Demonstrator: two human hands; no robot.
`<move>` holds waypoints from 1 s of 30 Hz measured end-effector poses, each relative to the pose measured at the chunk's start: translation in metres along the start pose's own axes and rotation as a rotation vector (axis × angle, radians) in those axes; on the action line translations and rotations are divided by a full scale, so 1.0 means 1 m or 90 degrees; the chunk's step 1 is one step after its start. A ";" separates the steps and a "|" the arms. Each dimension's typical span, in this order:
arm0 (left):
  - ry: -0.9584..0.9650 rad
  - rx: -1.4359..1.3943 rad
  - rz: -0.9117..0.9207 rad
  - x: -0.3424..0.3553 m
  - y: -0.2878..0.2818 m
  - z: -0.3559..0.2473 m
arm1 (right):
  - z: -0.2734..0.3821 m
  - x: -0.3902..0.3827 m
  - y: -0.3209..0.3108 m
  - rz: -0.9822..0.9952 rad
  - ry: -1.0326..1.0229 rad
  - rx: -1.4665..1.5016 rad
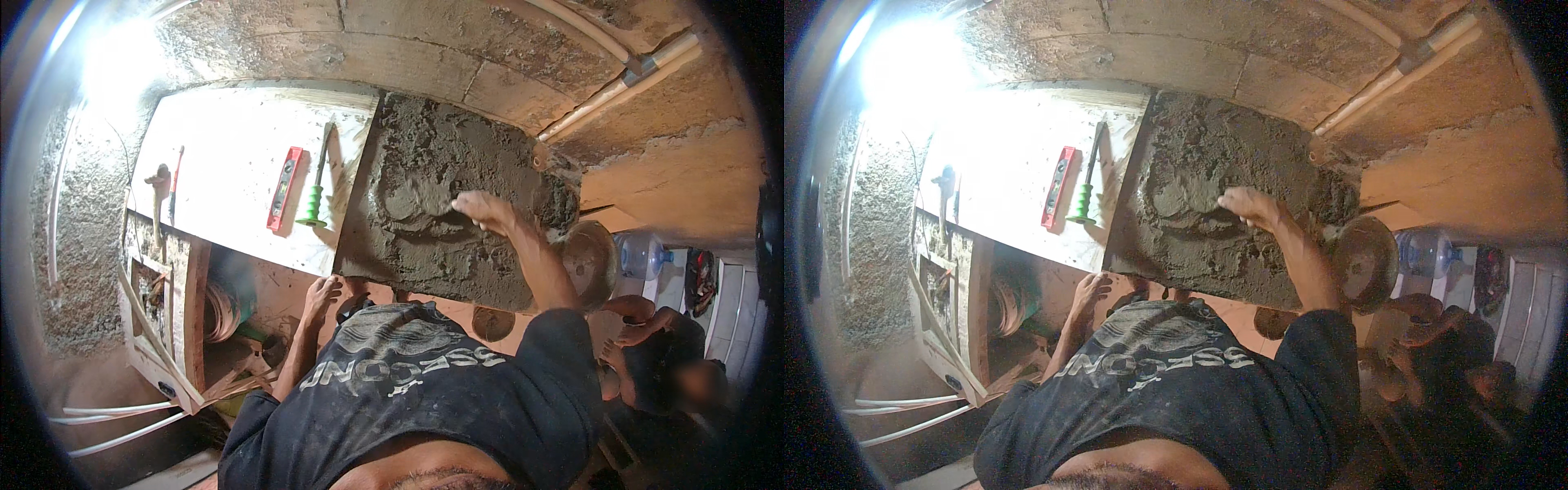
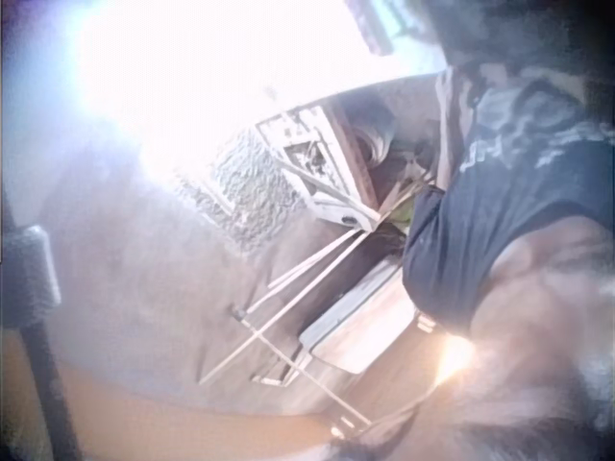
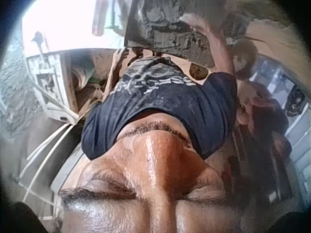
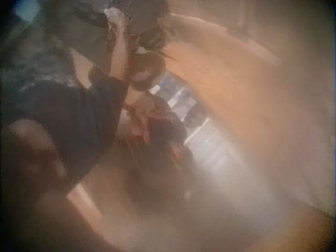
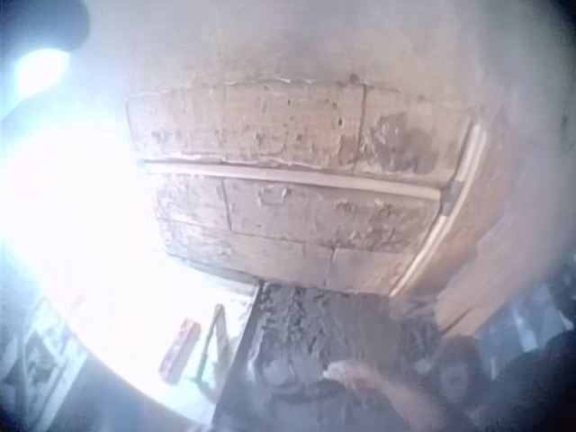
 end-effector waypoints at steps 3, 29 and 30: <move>0.042 0.045 0.016 -0.008 0.021 -0.027 | 0.010 -0.041 0.002 0.028 0.010 -0.087; 0.741 1.011 0.172 0.196 0.352 -0.176 | -0.120 -0.233 0.139 -0.473 0.152 0.044; 0.768 0.988 0.163 0.196 0.351 -0.179 | -0.135 -0.232 0.147 -0.460 0.211 0.095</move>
Point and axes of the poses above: each hand's wrist, its own x-axis towards the middle knuckle, its own y-axis out of the palm, z = x × y, the point moved 8 cm from there along x, towards the middle knuckle, and after that the axes turned 15 degrees about -x, right-handed, at the moved point
